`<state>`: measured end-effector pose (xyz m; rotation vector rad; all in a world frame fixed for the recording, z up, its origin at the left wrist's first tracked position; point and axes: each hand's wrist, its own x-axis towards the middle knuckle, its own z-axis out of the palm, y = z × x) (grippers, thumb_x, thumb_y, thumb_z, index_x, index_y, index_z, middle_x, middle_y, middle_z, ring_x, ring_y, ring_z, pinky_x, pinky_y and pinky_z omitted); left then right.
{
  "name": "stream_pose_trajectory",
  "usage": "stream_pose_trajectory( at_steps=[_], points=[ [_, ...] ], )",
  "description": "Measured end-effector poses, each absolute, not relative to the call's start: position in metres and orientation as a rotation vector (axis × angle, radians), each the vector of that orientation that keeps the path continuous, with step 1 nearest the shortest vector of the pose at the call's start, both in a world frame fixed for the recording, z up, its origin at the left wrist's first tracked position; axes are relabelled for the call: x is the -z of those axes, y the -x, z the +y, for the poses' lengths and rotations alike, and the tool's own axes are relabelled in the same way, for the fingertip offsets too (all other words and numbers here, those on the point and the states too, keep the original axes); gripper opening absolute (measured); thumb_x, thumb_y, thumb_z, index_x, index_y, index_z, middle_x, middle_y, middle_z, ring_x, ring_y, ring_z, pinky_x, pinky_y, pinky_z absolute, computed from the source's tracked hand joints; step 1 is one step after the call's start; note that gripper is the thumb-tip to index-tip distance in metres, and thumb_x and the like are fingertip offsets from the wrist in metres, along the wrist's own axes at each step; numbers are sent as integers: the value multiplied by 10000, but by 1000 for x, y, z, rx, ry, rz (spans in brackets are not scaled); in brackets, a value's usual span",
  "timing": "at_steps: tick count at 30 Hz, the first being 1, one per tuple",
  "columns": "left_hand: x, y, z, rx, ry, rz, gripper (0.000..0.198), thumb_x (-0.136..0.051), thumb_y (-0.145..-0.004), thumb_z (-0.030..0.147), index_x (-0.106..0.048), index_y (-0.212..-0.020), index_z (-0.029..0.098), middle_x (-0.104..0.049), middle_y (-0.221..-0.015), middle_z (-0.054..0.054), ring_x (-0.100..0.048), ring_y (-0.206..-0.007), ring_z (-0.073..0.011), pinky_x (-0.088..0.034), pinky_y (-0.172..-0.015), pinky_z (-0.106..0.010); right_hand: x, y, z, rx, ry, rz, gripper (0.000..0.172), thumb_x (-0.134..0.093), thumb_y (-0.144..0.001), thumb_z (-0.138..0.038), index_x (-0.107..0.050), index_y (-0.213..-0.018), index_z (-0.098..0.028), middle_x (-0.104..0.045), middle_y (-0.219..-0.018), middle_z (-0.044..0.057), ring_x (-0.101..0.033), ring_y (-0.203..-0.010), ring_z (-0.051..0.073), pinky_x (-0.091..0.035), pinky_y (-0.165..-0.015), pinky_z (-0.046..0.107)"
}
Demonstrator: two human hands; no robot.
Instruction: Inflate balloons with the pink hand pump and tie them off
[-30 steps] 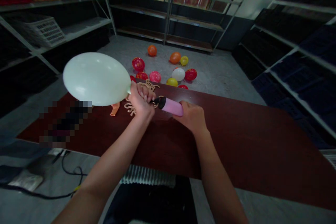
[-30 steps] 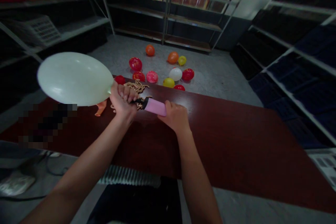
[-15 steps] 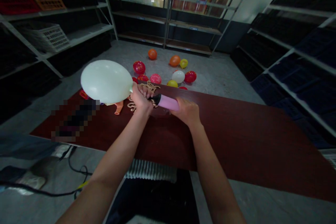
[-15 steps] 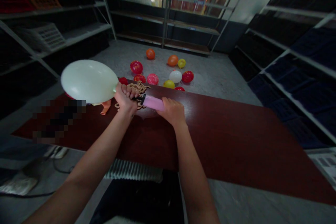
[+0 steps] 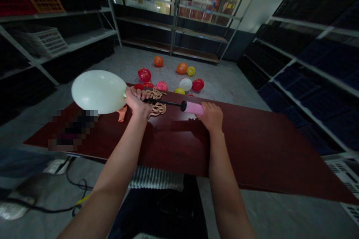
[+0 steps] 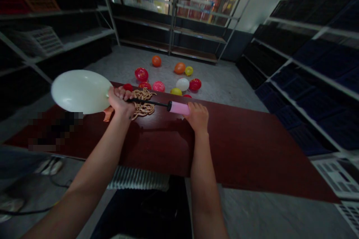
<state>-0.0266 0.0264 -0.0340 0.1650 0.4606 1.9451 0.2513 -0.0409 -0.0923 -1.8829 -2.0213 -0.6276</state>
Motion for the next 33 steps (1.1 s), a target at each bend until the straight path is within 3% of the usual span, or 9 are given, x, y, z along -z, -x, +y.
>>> stream_pose_trajectory(
  at_steps=[8,14,19,26,33],
  points=[
    [16,27,13,-1959,-197,478,459,-350,-1032,181,-182,-606,192,-170,-472,70,-159,-365,-64,-186,-410,-230,82,-236,-45,572,1881,-2058,296,-675,-868,-410,-635,-1034,-170,-723,-985,117,-628,-889,276,-342,-759,355],
    [24,10,9,-1920,-281,525,569,-530,-1027,334,-195,-585,208,-159,-450,75,-138,-355,-77,-180,-380,-248,74,-203,-50,496,1789,-2176,253,-688,-847,-390,-619,-949,-169,-731,-912,126,-650,-828,263,-363,-745,348],
    [39,-12,7,-1830,-329,558,617,-529,-1027,407,-220,-531,207,-179,-418,67,-154,-335,-74,-188,-358,-245,78,-180,-51,338,1832,-2245,308,-684,-817,-448,-641,-947,-172,-746,-843,109,-656,-710,234,-348,-641,321],
    [43,-9,15,-1835,-303,610,627,-595,-979,457,-221,-544,205,-191,-424,78,-190,-331,-62,-208,-356,-223,87,-179,-42,333,1765,-2180,312,-648,-847,-442,-668,-1019,-183,-758,-905,89,-675,-787,228,-347,-661,317],
    [45,4,25,-1896,-218,563,508,-484,-998,250,-240,-554,212,-206,-455,69,-212,-344,-85,-219,-373,-242,89,-182,-35,431,1703,-2142,323,-595,-917,-460,-672,-1078,-190,-748,-975,89,-641,-865,231,-329,-733,327]
  ],
)
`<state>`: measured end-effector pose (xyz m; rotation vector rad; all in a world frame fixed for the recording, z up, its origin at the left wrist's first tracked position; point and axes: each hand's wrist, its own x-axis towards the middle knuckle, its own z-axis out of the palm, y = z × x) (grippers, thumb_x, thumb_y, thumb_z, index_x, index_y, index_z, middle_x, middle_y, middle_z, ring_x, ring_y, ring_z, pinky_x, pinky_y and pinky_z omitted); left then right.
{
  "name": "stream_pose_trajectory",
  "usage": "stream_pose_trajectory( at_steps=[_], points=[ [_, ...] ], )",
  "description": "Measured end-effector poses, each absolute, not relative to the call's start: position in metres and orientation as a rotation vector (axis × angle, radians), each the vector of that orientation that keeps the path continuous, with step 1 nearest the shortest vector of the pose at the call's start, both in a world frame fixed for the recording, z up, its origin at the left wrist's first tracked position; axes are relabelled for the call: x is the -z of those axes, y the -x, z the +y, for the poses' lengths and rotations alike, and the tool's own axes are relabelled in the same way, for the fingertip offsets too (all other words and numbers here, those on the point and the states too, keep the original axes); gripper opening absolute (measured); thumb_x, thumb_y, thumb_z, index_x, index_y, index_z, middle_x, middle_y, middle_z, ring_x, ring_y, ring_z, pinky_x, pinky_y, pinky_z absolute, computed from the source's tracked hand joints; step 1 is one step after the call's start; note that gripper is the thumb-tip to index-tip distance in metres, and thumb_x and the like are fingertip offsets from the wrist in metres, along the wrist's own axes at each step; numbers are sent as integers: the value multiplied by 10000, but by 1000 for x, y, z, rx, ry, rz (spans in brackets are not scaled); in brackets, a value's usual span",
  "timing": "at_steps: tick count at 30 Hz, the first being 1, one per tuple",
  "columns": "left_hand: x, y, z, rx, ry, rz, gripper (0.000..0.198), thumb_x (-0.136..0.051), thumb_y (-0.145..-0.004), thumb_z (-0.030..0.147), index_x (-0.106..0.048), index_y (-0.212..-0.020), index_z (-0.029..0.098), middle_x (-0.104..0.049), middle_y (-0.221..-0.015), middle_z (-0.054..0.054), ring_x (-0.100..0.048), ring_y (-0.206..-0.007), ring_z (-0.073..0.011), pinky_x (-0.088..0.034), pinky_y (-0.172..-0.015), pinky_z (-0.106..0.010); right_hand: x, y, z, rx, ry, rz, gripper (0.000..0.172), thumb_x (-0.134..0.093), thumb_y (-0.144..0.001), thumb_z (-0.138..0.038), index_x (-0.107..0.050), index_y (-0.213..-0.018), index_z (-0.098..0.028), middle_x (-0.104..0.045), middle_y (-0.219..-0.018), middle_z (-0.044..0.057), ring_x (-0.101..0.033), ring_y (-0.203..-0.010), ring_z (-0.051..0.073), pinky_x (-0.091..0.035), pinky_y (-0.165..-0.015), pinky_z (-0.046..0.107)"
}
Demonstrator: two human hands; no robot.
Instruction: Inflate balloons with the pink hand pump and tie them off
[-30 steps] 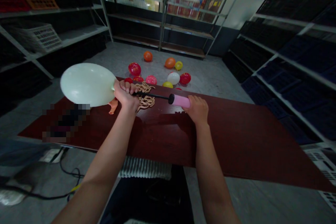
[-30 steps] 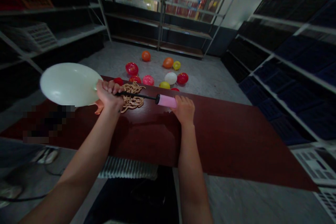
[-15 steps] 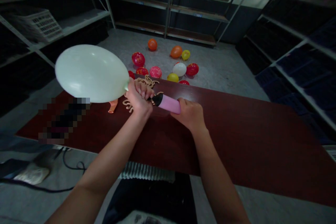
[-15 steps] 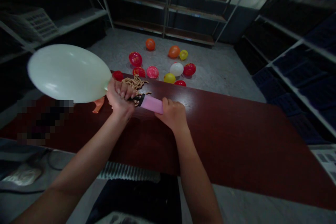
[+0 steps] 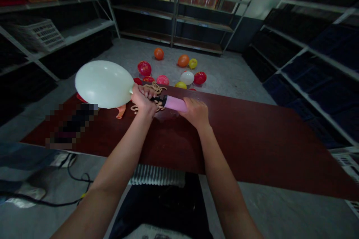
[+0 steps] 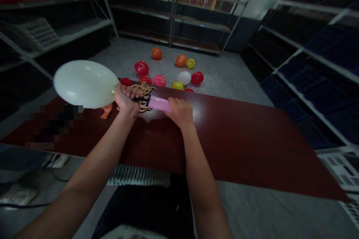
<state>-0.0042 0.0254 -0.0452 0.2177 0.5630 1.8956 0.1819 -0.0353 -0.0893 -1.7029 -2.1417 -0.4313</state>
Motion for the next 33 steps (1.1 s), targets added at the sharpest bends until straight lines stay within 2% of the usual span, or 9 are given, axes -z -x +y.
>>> stream_pose_trajectory(
  at_steps=[3,8,13,22,26,29,33],
  points=[
    [43,11,27,-1898,-208,588,498,-532,-969,247,-227,-577,206,-197,-466,76,-212,-352,-73,-240,-395,-232,88,-198,-36,539,1743,-2137,321,-577,-933,-406,-668,-1144,-182,-734,-1016,112,-617,-918,255,-324,-771,346],
    [32,25,23,-1881,-187,559,439,-420,-1004,180,-223,-612,192,-198,-477,79,-206,-370,-50,-239,-430,-209,85,-239,-44,702,1829,-2087,358,-563,-957,-400,-651,-1221,-175,-714,-1050,132,-591,-960,292,-326,-819,386],
    [28,31,21,-1890,-203,484,423,-374,-1002,170,-192,-620,197,-194,-486,68,-199,-367,-61,-237,-427,-227,83,-254,-49,738,1887,-1997,320,-574,-949,-405,-659,-1160,-180,-712,-1083,135,-592,-962,296,-337,-838,389],
    [29,20,16,-1920,-268,547,511,-486,-1016,245,-210,-590,194,-174,-477,72,-176,-367,-63,-224,-411,-227,80,-232,-46,543,1834,-2167,276,-679,-864,-399,-637,-1011,-170,-727,-972,109,-630,-884,268,-341,-769,357],
    [34,4,10,-1867,-306,579,578,-579,-999,367,-225,-573,202,-173,-466,76,-184,-359,-71,-212,-388,-238,76,-207,-49,430,1817,-2264,267,-693,-840,-404,-632,-956,-171,-736,-915,109,-653,-813,248,-352,-716,334],
    [41,-8,8,-1820,-331,596,610,-606,-982,449,-224,-570,210,-172,-458,79,-190,-349,-75,-208,-376,-245,74,-189,-51,335,1821,-2299,286,-686,-832,-424,-637,-966,-177,-749,-897,101,-664,-755,237,-342,-649,322],
    [48,-15,8,-1804,-338,587,610,-609,-982,459,-233,-570,213,-178,-452,81,-190,-344,-74,-211,-371,-246,76,-179,-50,271,1827,-2306,301,-664,-838,-431,-644,-990,-172,-763,-913,103,-676,-741,229,-336,-615,315]
  ],
)
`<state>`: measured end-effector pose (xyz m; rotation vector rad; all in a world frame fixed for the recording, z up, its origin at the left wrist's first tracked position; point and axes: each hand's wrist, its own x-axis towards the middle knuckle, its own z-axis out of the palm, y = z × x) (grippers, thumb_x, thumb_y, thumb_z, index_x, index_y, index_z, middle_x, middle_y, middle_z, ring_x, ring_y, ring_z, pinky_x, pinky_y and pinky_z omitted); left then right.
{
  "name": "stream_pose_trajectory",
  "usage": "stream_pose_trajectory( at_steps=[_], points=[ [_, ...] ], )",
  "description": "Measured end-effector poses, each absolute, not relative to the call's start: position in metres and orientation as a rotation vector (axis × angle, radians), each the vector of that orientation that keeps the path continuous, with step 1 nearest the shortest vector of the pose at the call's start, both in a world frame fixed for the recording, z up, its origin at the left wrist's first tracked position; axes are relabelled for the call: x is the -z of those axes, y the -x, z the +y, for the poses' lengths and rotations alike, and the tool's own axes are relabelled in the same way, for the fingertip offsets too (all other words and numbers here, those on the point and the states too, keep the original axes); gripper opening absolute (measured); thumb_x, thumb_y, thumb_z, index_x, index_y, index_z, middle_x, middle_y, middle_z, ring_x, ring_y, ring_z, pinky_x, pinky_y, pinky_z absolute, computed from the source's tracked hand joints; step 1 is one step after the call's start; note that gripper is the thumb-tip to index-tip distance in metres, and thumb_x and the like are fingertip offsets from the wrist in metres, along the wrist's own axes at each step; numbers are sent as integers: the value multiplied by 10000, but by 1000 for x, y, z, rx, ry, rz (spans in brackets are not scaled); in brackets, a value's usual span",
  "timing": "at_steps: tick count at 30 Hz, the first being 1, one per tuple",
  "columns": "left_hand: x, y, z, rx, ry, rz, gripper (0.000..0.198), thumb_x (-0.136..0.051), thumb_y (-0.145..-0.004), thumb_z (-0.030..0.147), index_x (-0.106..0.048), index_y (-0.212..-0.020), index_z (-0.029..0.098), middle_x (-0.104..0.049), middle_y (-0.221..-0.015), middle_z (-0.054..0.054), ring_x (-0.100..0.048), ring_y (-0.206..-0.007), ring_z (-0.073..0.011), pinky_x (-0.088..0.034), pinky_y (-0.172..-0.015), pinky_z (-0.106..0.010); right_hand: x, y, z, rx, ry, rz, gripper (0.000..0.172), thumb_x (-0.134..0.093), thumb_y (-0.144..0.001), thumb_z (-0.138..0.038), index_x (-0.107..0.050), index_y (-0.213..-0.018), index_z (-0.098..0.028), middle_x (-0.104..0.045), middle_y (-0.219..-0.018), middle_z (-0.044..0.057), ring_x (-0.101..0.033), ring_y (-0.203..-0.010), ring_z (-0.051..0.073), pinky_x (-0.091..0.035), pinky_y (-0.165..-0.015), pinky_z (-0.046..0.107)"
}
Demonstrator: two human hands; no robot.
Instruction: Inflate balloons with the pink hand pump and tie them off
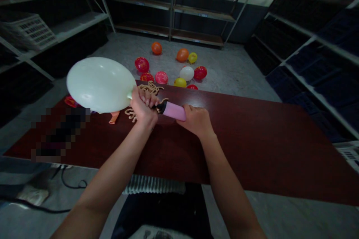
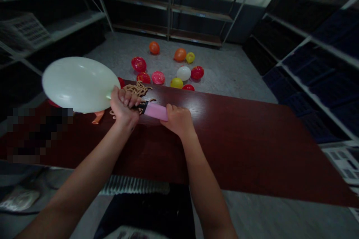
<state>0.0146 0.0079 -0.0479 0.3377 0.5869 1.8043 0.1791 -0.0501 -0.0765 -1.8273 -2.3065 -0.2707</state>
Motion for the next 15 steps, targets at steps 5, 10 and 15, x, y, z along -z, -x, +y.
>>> stream_pose_trajectory(
  at_steps=[5,10,15],
  points=[
    [46,-9,11,-1781,-322,582,581,-552,-1013,406,-237,-568,207,-188,-451,76,-203,-346,-69,-223,-370,-238,82,-181,-46,288,1783,-2237,320,-649,-853,-465,-659,-996,-179,-762,-898,101,-686,-780,230,-348,-640,304],
    [44,-1,18,-1812,-288,581,587,-581,-990,420,-226,-573,208,-188,-455,78,-210,-350,-72,-221,-367,-237,85,-179,-41,330,1701,-2176,354,-628,-889,-513,-670,-1038,-195,-762,-937,85,-680,-833,226,-354,-696,305],
    [46,6,28,-1863,-200,546,543,-562,-987,336,-238,-572,204,-199,-460,80,-205,-352,-66,-214,-384,-235,86,-196,-37,455,1708,-2159,358,-620,-922,-499,-671,-1086,-185,-751,-992,99,-659,-899,241,-339,-750,327]
  ],
)
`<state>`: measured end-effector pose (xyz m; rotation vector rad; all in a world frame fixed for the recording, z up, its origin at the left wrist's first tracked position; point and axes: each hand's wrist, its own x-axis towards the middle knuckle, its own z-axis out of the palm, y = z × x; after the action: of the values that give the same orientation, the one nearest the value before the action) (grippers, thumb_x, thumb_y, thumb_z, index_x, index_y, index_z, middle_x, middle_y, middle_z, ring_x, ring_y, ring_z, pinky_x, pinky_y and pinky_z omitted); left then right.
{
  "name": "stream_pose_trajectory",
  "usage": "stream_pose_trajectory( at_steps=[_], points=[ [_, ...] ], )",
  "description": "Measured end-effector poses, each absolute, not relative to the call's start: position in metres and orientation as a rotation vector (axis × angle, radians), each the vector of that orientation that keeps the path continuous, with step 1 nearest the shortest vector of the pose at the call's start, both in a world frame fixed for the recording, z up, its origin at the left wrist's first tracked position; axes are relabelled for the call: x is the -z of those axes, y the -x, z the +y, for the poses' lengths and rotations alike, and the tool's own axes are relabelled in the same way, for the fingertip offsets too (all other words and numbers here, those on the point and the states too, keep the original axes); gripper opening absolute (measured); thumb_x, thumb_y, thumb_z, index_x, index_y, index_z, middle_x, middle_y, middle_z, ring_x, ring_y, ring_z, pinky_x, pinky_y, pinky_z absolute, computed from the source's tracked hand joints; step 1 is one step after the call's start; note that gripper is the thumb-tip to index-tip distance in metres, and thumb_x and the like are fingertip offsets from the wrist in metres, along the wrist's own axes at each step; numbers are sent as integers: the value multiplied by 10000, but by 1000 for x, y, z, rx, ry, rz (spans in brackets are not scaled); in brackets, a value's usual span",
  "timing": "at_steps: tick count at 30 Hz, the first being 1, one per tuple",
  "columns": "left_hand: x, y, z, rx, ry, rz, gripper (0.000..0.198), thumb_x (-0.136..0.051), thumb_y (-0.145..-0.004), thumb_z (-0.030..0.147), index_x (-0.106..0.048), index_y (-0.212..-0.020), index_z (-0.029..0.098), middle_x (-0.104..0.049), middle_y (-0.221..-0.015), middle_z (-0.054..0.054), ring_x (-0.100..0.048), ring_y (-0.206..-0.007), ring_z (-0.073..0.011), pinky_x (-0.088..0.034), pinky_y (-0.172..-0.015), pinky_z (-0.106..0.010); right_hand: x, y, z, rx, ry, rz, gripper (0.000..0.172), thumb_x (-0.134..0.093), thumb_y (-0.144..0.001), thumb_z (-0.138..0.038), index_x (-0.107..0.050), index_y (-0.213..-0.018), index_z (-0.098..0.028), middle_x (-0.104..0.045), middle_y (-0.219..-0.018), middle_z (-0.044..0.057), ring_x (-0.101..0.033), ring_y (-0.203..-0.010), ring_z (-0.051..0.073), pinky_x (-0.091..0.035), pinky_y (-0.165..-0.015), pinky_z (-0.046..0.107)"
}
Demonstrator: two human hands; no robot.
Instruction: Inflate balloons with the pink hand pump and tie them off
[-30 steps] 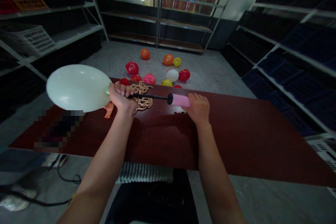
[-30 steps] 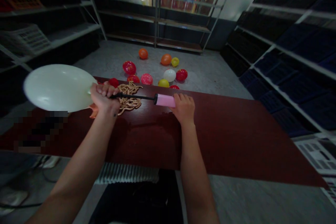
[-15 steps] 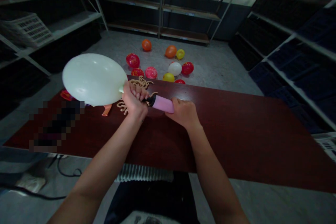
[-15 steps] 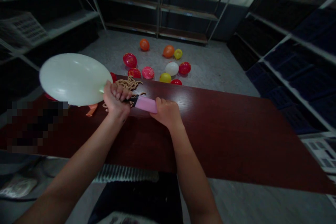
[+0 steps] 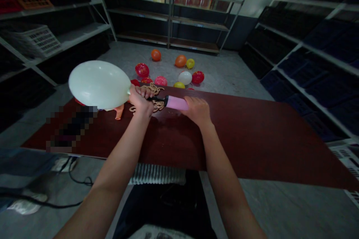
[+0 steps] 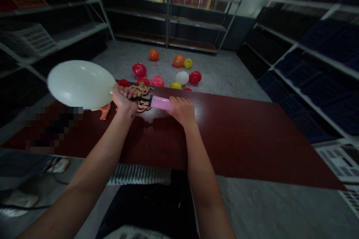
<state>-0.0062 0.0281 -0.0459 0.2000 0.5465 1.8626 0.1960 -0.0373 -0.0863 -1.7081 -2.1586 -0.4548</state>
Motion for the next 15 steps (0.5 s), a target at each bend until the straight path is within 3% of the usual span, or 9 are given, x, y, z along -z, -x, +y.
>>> stream_pose_trajectory(
  at_steps=[7,15],
  points=[
    [35,21,28,-1907,-168,501,442,-424,-997,204,-234,-598,196,-202,-471,83,-195,-362,-54,-200,-428,-229,88,-237,-40,605,1826,-2072,327,-639,-923,-441,-660,-1124,-183,-734,-1013,109,-614,-939,275,-330,-807,363],
    [22,25,12,-1949,-313,477,487,-439,-1015,255,-192,-599,199,-182,-468,71,-168,-378,-67,-197,-440,-246,89,-242,-41,615,1905,-1940,302,-686,-871,-340,-649,-1120,-174,-721,-1085,126,-595,-976,296,-354,-875,388]
  ],
)
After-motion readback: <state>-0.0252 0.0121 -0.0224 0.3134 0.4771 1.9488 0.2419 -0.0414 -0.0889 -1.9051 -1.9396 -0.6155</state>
